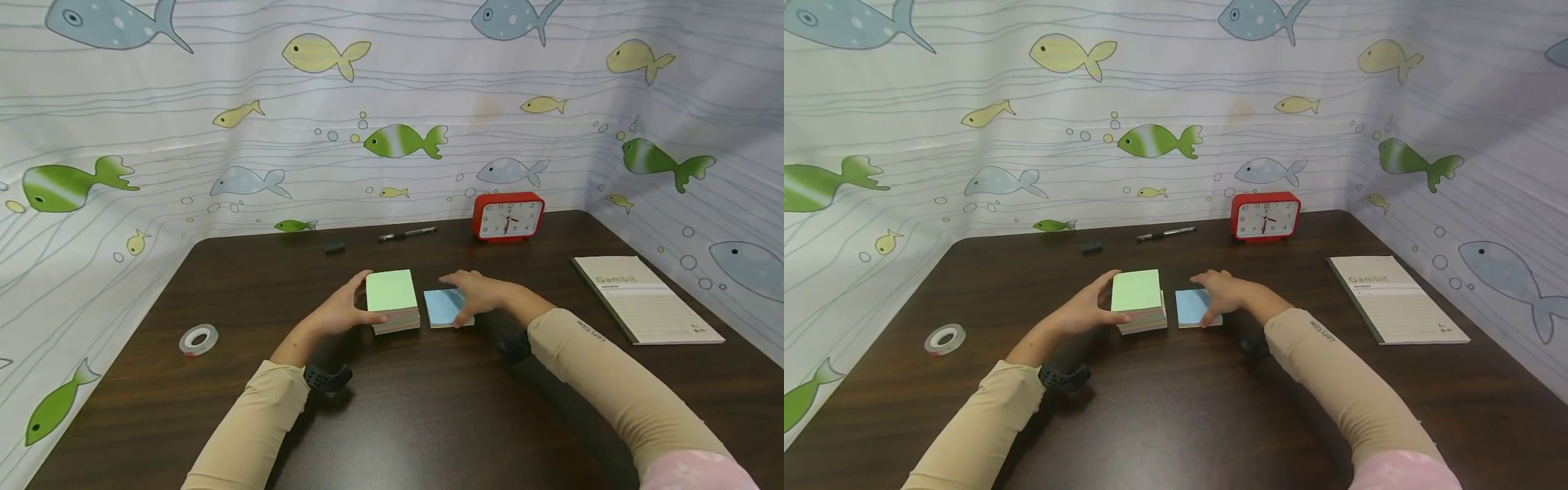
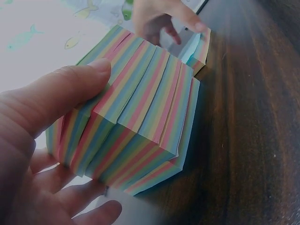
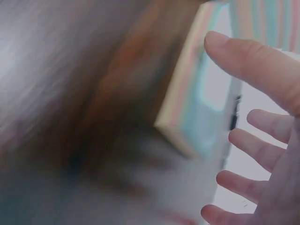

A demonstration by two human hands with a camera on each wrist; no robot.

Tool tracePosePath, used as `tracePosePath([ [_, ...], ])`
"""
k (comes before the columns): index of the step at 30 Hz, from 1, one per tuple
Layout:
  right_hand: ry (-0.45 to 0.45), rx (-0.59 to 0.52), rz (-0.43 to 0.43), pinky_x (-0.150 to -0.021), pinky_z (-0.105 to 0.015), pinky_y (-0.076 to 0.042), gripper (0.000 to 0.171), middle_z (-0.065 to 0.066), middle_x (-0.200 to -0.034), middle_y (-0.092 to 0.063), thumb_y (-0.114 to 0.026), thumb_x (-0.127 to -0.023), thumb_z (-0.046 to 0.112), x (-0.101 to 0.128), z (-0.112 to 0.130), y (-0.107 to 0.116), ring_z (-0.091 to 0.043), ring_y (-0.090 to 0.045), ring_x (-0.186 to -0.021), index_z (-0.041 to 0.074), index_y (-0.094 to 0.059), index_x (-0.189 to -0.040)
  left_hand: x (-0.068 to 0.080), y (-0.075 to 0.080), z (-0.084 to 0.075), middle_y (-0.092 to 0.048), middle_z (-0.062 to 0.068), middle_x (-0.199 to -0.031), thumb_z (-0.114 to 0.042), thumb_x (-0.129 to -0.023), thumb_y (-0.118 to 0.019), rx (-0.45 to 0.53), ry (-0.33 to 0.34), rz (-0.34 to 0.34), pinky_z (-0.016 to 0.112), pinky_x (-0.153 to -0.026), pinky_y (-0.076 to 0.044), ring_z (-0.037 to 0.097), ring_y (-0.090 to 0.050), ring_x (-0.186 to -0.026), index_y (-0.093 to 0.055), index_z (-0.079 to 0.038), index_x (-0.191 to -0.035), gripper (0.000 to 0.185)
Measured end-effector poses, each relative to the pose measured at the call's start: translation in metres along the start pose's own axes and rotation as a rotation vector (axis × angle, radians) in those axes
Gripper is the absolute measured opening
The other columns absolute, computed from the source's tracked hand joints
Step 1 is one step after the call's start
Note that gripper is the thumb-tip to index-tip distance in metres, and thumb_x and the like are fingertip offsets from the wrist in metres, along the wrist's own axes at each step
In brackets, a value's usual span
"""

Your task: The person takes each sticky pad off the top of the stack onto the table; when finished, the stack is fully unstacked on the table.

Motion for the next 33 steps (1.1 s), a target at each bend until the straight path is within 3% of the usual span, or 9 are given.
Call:
tracePosePath([
  [5, 0.071, -0.03, -0.047, -0.089, -0.049, -0.031, 0.084, -0.016, -0.134, -0.028, -0.075, -0.068, 0.025, 0.001, 0.024, 0.015, -0.035, -0.024, -0.118, 0.006, -0.029, -0.135, 0.006, 0.0, -0.011, -0.016, 0.019, -0.139, -0.008, -0.075, -0.068, 0.017, 0.004, 0.007, 0.045, -0.096, -0.025, 0.031, -0.017, -0.127, -0.006, 0.0, -0.137, 0.089],
  [12, 0.157, -0.038, -0.117, -0.091, -0.048, -0.03, 0.084, -0.013, -0.135, -0.028, -0.074, -0.069, 0.029, -0.004, 0.06, 0.025, -0.031, -0.024, -0.12, 0.008, -0.028, -0.136, -0.011, 0.003, 0.017, -0.019, 0.015, -0.138, -0.017, -0.072, -0.072, 0.012, -0.017, -0.01, 0.045, -0.095, -0.027, 0.029, -0.02, -0.127, -0.006, -0.004, -0.138, 0.095],
  [18, 0.2, -0.019, -0.139, -0.091, -0.044, -0.032, 0.092, -0.013, -0.137, -0.026, -0.073, -0.068, 0.037, -0.016, 0.085, 0.016, -0.029, -0.025, -0.12, 0.003, -0.023, -0.136, -0.011, 0.002, 0.016, -0.026, 0.015, -0.134, -0.018, -0.072, -0.073, -0.009, -0.044, -0.006, 0.042, -0.094, -0.031, 0.029, -0.025, -0.125, -0.012, -0.001, -0.136, 0.09],
  [25, 0.166, 0.012, -0.109, -0.082, -0.035, -0.039, 0.099, -0.015, -0.13, -0.034, -0.075, -0.065, 0.039, -0.029, 0.089, 0.011, -0.025, -0.038, -0.109, 0.0, -0.019, -0.137, -0.013, 0.001, 0.017, -0.033, 0.015, -0.128, -0.017, -0.071, -0.073, 0.006, -0.058, 0.003, 0.041, -0.091, -0.034, 0.028, -0.031, -0.122, -0.02, 0.0, -0.133, 0.083],
  [29, 0.145, 0.007, -0.081, -0.077, -0.03, -0.041, 0.097, -0.014, -0.123, -0.039, -0.075, -0.064, 0.037, -0.033, 0.086, 0.01, -0.021, -0.044, -0.095, -0.001, -0.022, -0.136, -0.013, 0.001, 0.016, -0.033, 0.014, -0.128, -0.016, -0.07, -0.074, 0.002, -0.07, 0.013, 0.04, -0.092, -0.033, 0.027, -0.03, -0.122, -0.021, 0.001, -0.132, 0.083],
  [33, 0.151, 0.034, -0.088, -0.075, -0.03, -0.042, 0.095, -0.013, -0.121, -0.041, -0.075, -0.064, 0.037, -0.035, 0.087, 0.01, -0.019, -0.045, -0.092, -0.001, -0.025, -0.135, -0.013, 0.002, 0.016, -0.031, 0.015, -0.13, -0.013, -0.069, -0.075, 0.002, -0.062, 0.01, 0.04, -0.094, -0.03, 0.028, -0.028, -0.123, -0.02, 0.001, -0.132, 0.085],
])
Point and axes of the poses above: each hand's wrist, its own x-axis away from the middle knuckle, its own y-axis out of the back of the hand, z = x × y, the point moved 7 cm from there along -x, towards the middle knuckle
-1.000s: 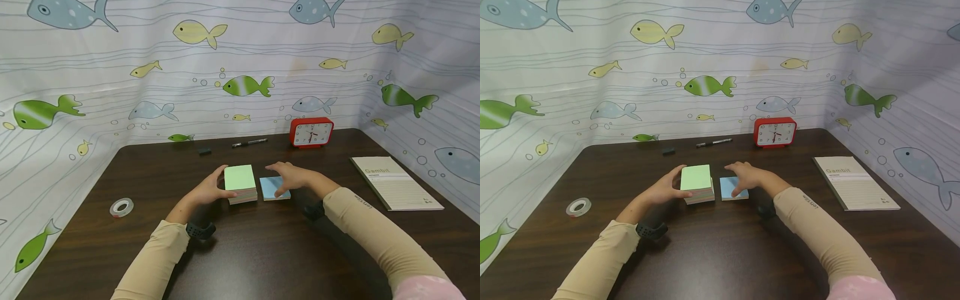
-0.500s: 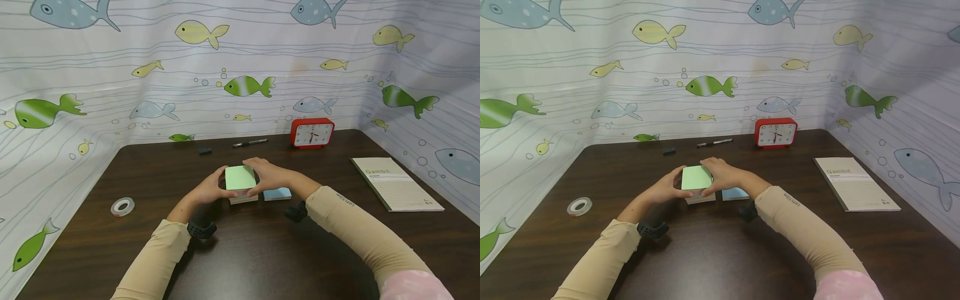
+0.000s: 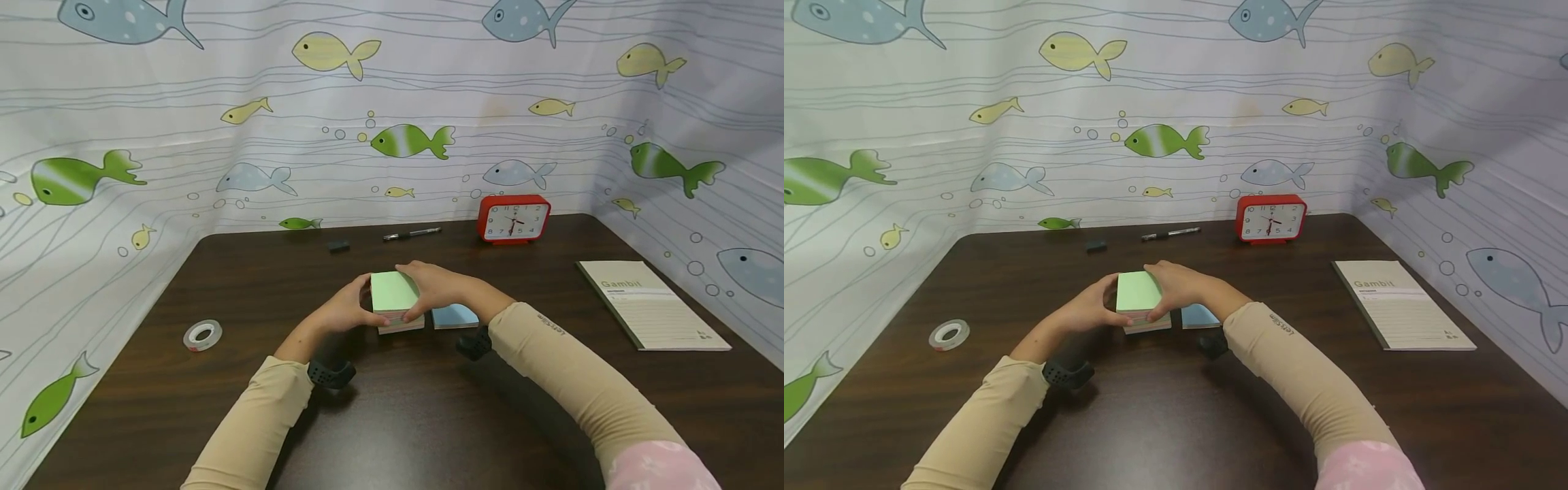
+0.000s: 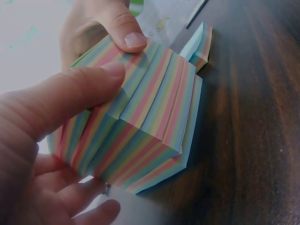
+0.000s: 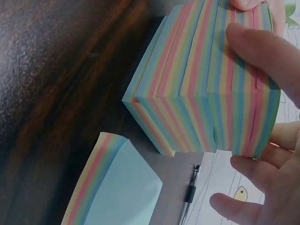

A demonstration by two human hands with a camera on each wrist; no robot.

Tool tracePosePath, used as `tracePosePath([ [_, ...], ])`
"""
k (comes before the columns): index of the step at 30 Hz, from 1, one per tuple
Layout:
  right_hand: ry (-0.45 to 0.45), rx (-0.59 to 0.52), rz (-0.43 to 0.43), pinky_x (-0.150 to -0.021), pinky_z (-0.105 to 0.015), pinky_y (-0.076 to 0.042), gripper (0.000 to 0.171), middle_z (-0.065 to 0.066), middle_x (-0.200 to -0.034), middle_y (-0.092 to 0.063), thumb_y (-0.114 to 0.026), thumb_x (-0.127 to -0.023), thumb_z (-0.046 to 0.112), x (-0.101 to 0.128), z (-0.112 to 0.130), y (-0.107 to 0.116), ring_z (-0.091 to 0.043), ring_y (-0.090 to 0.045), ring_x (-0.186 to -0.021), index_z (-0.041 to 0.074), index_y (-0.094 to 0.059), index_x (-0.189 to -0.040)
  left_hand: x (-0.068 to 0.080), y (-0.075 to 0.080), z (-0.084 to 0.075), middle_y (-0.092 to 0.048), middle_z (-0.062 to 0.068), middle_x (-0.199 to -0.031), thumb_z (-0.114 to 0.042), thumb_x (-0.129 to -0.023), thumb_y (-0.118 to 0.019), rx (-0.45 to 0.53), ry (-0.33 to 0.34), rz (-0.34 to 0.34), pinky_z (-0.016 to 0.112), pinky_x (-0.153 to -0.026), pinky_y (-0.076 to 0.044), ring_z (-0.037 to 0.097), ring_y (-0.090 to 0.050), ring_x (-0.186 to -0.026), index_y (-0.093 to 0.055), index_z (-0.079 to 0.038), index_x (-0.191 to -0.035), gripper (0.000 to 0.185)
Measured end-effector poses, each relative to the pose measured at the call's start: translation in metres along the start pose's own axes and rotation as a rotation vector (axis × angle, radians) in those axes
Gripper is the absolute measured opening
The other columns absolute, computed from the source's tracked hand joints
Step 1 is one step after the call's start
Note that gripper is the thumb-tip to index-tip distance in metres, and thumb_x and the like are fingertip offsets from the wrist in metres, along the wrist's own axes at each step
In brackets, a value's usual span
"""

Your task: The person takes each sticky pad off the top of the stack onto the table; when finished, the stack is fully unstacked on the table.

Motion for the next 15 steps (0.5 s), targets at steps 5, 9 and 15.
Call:
tracePosePath([
  [5, 0.009, 0.03, -0.01, -0.074, -0.03, -0.042, 0.093, -0.012, -0.121, -0.043, -0.075, -0.064, 0.038, 0.001, 0.002, 0.001, -0.019, -0.046, -0.091, -0.001, -0.028, -0.134, 0.004, 0.0, -0.006, -0.03, 0.019, -0.13, -0.008, -0.069, -0.074, 0.013, 0.015, -0.001, 0.043, -0.094, -0.029, 0.031, -0.027, -0.123, -0.019, 0.004, -0.131, 0.084],
  [9, 0.009, 0.037, -0.024, -0.075, -0.029, -0.042, 0.093, -0.011, -0.121, -0.043, -0.076, -0.063, 0.038, 0.003, 0.002, 0.002, -0.019, -0.046, -0.092, 0.001, -0.029, -0.134, 0.011, -0.001, -0.019, -0.03, 0.022, -0.129, -0.004, -0.07, -0.072, 0.016, 0.033, 0.003, 0.043, -0.094, -0.03, 0.032, -0.029, -0.122, -0.018, 0.007, -0.131, 0.082],
  [15, 0.013, 0.032, -0.07, -0.078, -0.031, -0.042, 0.091, -0.012, -0.121, -0.044, -0.077, -0.062, 0.037, 0.009, -0.001, 0.007, -0.02, -0.045, -0.094, 0.0, -0.032, -0.132, 0.015, 0.0, -0.027, -0.031, 0.023, -0.128, -0.003, -0.07, -0.071, 0.005, 0.053, -0.004, 0.043, -0.093, -0.031, 0.032, -0.033, -0.119, -0.017, 0.01, -0.131, 0.082],
])
Point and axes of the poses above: each hand's wrist, its own x-axis away from the middle knuckle, its own y-axis out of the back of the hand, z = x × y, the point moved 7 cm from there along -x, towards the middle knuckle
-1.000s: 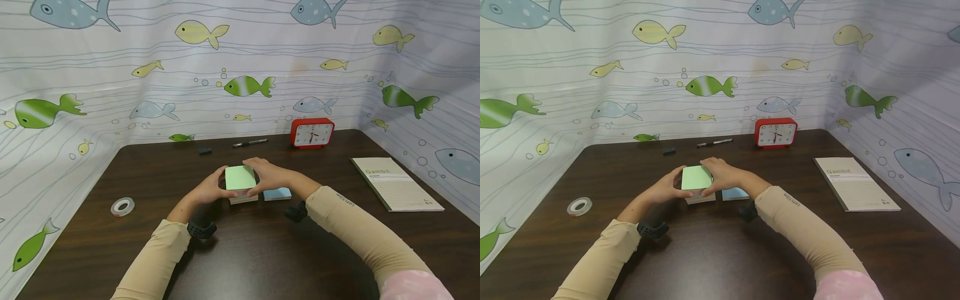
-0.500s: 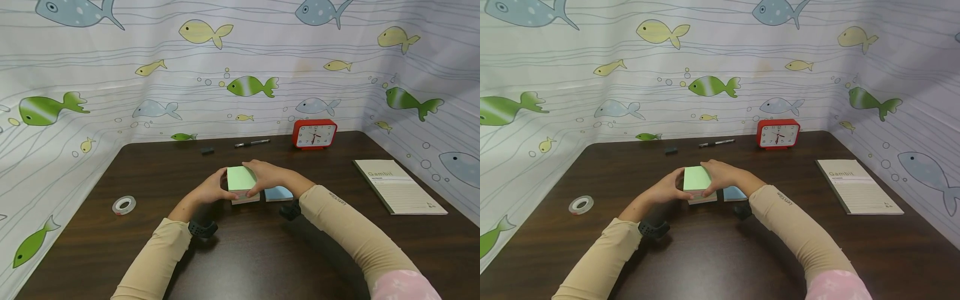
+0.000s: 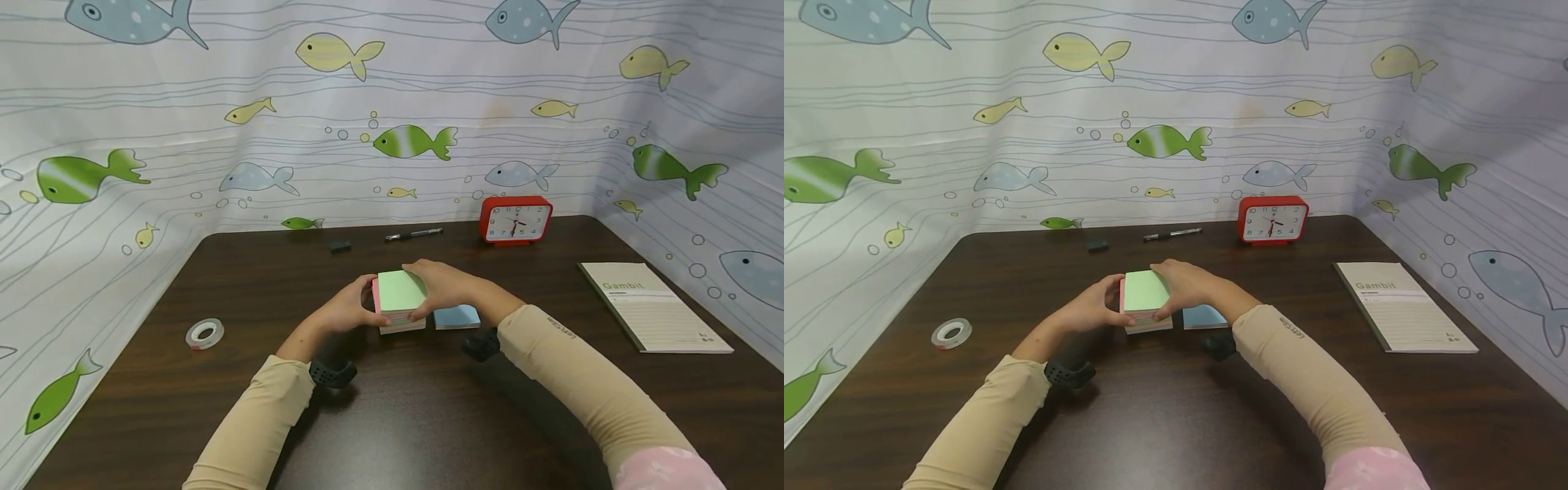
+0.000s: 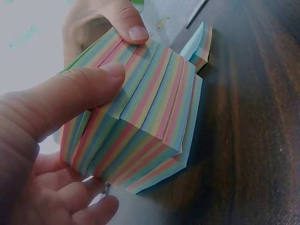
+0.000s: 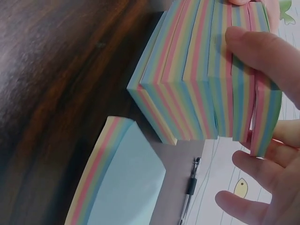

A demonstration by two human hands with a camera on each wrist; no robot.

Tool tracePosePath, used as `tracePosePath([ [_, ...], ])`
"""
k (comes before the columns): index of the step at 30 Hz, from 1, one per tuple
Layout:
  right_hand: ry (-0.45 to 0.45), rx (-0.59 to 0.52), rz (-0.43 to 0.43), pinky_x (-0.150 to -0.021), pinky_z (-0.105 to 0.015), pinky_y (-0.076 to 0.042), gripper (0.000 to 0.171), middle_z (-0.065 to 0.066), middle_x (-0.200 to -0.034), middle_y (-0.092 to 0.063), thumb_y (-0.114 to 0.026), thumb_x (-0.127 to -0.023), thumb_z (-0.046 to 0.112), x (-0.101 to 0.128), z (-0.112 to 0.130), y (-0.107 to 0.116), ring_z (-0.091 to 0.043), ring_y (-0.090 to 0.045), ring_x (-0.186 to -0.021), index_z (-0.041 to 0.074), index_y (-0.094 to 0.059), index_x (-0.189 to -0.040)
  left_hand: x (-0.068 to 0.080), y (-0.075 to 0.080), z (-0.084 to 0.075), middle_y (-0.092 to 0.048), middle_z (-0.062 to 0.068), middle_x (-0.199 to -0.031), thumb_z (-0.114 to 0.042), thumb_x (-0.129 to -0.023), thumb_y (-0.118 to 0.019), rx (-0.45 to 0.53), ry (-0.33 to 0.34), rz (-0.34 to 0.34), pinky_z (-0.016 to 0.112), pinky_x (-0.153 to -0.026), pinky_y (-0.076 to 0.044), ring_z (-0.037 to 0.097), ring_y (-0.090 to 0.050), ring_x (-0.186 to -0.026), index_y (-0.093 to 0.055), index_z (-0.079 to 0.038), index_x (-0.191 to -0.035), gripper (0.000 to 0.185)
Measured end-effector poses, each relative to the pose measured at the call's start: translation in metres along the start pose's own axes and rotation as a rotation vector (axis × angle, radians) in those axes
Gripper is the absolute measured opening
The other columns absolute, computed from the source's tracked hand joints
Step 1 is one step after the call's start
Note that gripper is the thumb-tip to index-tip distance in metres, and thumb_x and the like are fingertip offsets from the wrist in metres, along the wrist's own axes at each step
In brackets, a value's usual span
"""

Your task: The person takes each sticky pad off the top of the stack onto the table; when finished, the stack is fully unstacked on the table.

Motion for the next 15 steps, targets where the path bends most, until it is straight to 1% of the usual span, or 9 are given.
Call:
tracePosePath([
  [4, -0.015, -0.012, -0.028, -0.079, -0.033, -0.041, 0.092, -0.011, -0.122, -0.043, -0.076, -0.061, 0.038, 0.006, -0.004, 0.003, -0.021, -0.044, -0.096, 0.001, -0.032, -0.133, -0.008, 0.002, 0.014, -0.033, 0.021, -0.128, -0.008, -0.068, -0.074, -0.032, 0.014, -0.021, 0.042, -0.094, -0.03, 0.031, -0.034, -0.119, -0.019, 0.007, -0.132, 0.086],
  [7, -0.02, -0.015, -0.049, -0.08, -0.033, -0.041, 0.092, -0.01, -0.122, -0.043, -0.076, -0.061, 0.039, 0.01, -0.008, 0.006, -0.021, -0.043, -0.097, 0.002, -0.032, -0.133, -0.014, 0.003, 0.026, -0.03, 0.019, -0.131, -0.013, -0.066, -0.077, -0.046, 0.025, -0.033, 0.04, -0.095, -0.029, 0.03, -0.031, -0.121, -0.019, 0.004, -0.133, 0.09],
  [11, -0.022, -0.018, -0.072, -0.079, -0.034, -0.041, 0.092, -0.01, -0.122, -0.042, -0.076, -0.061, 0.039, 0.016, -0.012, 0.011, -0.02, -0.044, -0.097, 0.003, -0.032, -0.134, -0.017, 0.004, 0.031, -0.028, 0.017, -0.134, -0.018, -0.065, -0.078, -0.06, 0.037, -0.045, 0.04, -0.095, -0.029, 0.029, -0.029, -0.123, -0.02, 0.002, -0.133, 0.092],
  [15, -0.038, -0.03, -0.089, -0.077, -0.034, -0.041, 0.092, -0.011, -0.122, -0.042, -0.076, -0.061, 0.036, 0.022, -0.019, 0.015, -0.021, -0.043, -0.096, 0.002, -0.031, -0.134, -0.016, 0.004, 0.032, -0.025, 0.016, -0.136, -0.02, -0.065, -0.078, -0.073, 0.049, -0.047, 0.039, -0.095, -0.029, 0.028, -0.027, -0.124, -0.019, 0.0, -0.134, 0.093],
])
Point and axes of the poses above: each hand's wrist, its own x-axis away from the middle knuckle, its own y-axis out of the back of the hand, z = x × y, the point moved 7 cm from there along -x, towards the middle knuckle
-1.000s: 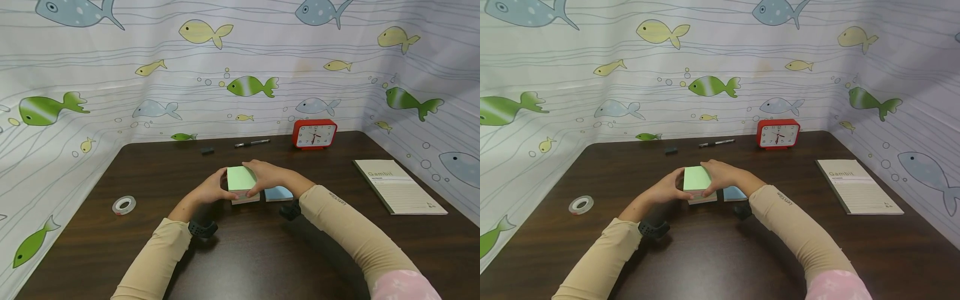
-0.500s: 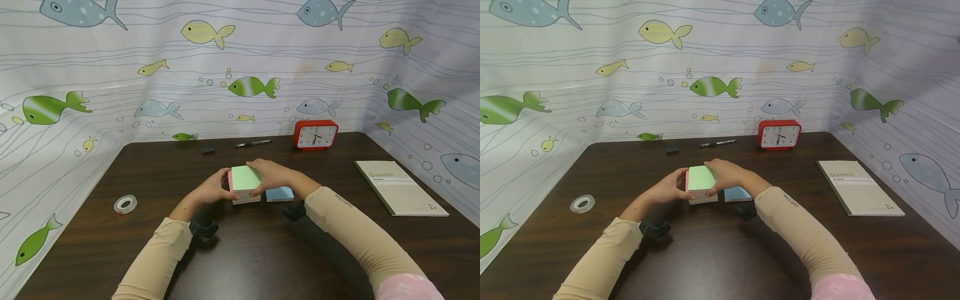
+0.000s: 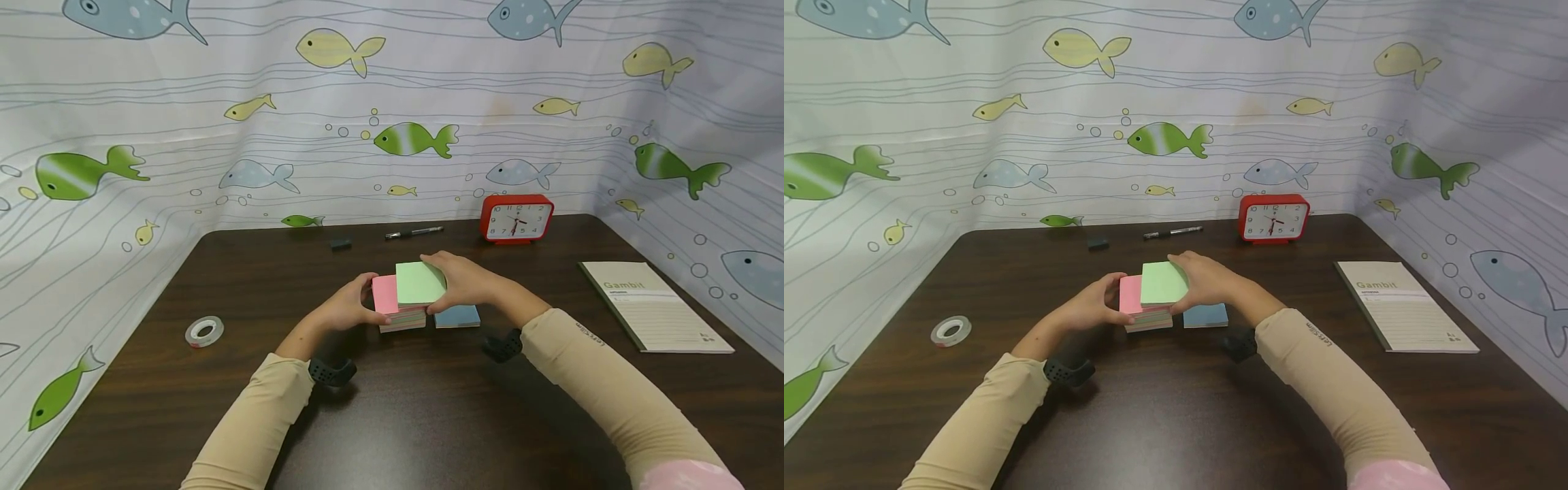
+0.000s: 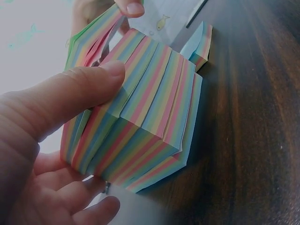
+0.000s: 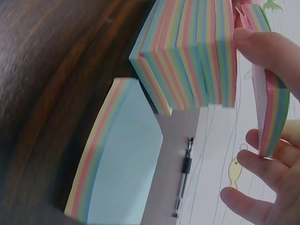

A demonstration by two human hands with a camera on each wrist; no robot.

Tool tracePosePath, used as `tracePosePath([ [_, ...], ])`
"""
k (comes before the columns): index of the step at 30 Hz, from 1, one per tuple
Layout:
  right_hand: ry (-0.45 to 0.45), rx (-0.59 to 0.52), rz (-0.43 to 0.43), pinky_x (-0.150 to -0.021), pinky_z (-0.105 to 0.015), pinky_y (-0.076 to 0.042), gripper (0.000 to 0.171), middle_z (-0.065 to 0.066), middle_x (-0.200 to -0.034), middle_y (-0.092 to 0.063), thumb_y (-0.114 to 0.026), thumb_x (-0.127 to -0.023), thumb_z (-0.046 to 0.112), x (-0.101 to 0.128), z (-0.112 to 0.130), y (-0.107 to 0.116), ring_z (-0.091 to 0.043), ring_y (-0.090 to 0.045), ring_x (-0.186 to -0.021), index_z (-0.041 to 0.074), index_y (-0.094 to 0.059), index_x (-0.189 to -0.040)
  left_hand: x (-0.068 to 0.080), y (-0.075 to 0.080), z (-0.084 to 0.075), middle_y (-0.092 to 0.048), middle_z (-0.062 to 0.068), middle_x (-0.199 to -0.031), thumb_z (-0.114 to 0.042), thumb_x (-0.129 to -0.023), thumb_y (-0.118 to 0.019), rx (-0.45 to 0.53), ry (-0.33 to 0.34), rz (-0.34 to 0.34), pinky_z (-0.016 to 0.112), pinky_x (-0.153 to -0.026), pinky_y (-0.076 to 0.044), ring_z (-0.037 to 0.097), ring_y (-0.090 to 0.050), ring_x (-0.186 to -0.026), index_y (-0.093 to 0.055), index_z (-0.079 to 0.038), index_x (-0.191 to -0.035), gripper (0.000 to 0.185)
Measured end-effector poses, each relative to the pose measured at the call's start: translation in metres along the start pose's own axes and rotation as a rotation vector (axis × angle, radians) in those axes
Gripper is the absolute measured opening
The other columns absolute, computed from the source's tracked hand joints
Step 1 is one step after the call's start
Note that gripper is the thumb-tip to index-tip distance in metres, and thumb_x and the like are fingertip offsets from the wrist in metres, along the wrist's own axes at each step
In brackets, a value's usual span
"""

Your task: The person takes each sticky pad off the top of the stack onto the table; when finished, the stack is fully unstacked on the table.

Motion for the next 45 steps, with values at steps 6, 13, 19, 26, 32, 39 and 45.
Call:
tracePosePath([
  [6, -0.009, 0.003, -0.015, -0.073, -0.032, -0.039, 0.09, -0.012, -0.122, -0.042, -0.076, -0.062, 0.033, 0.008, -0.012, 0.004, -0.021, -0.043, -0.094, 0.001, -0.031, -0.134, 0.013, -0.001, -0.022, -0.02, 0.022, -0.138, -0.011, -0.069, -0.074, 0.007, -0.007, 0.03, 0.039, -0.097, -0.026, 0.03, -0.022, -0.126, -0.015, 0.007, -0.134, 0.089],
  [13, -0.022, -0.002, -0.025, -0.074, -0.033, -0.04, 0.089, -0.012, -0.122, -0.042, -0.076, -0.062, 0.031, 0.02, -0.022, 0.007, -0.022, -0.043, -0.094, 0.001, -0.032, -0.133, 0.003, 0.0, -0.005, -0.021, 0.018, -0.138, -0.015, -0.068, -0.075, 0.001, -0.015, 0.018, 0.038, -0.097, -0.026, 0.028, -0.023, -0.126, -0.015, 0.003, -0.135, 0.092],
  [19, -0.058, 0.026, -0.023, -0.077, -0.036, -0.039, 0.089, -0.014, -0.123, -0.042, -0.076, -0.062, 0.032, 0.03, -0.033, 0.011, -0.024, -0.042, -0.096, 0.0, -0.032, -0.133, 0.001, 0.0, 0.0, -0.023, 0.017, -0.137, -0.018, -0.066, -0.077, 0.003, -0.033, 0.012, 0.038, -0.097, -0.026, 0.026, -0.024, -0.126, -0.015, 0.003, -0.134, 0.094],
  [26, -0.094, 0.046, -0.009, -0.08, -0.041, -0.039, 0.089, -0.017, -0.122, -0.042, -0.075, -0.063, 0.033, 0.042, -0.05, 0.014, -0.026, -0.042, -0.097, -0.002, -0.032, -0.132, 0.001, 0.0, 0.0, -0.024, 0.017, -0.137, -0.019, -0.066, -0.077, -0.011, -0.025, 0.014, 0.038, -0.097, -0.027, 0.026, -0.026, -0.125, -0.015, 0.004, -0.135, 0.094],
  [32, -0.126, 0.075, -0.01, -0.083, -0.044, -0.037, 0.09, -0.019, -0.123, -0.04, -0.076, -0.062, 0.032, 0.05, -0.066, 0.018, -0.028, -0.042, -0.1, -0.003, -0.031, -0.132, 0.002, 0.0, -0.001, -0.025, 0.017, -0.136, -0.018, -0.066, -0.077, 0.004, -0.033, 0.019, 0.039, -0.096, -0.027, 0.026, -0.026, -0.125, -0.014, 0.004, -0.135, 0.095],
  [39, -0.181, 0.102, 0.006, -0.085, -0.047, -0.036, 0.091, -0.021, -0.123, -0.04, -0.077, -0.061, 0.032, 0.058, -0.084, 0.019, -0.03, -0.041, -0.099, -0.005, -0.032, -0.131, 0.001, 0.0, 0.0, -0.026, 0.017, -0.135, -0.019, -0.067, -0.076, 0.003, -0.044, 0.022, 0.039, -0.096, -0.027, 0.026, -0.025, -0.125, -0.015, 0.005, -0.134, 0.094],
  [45, -0.202, 0.122, 0.024, -0.085, -0.05, -0.035, 0.092, -0.023, -0.122, -0.04, -0.077, -0.06, 0.034, 0.064, -0.095, 0.018, -0.032, -0.041, -0.1, -0.006, -0.032, -0.13, 0.0, 0.0, 0.001, -0.027, 0.017, -0.135, -0.018, -0.067, -0.076, 0.02, -0.046, 0.028, 0.039, -0.096, -0.027, 0.025, -0.025, -0.125, -0.014, 0.005, -0.134, 0.094],
])
Point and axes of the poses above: each hand's wrist, its own x-axis away from the middle knuckle, its own y-axis out of the back of the hand, z = x × y, the point moved 7 cm from there along -x, towards the middle knuckle
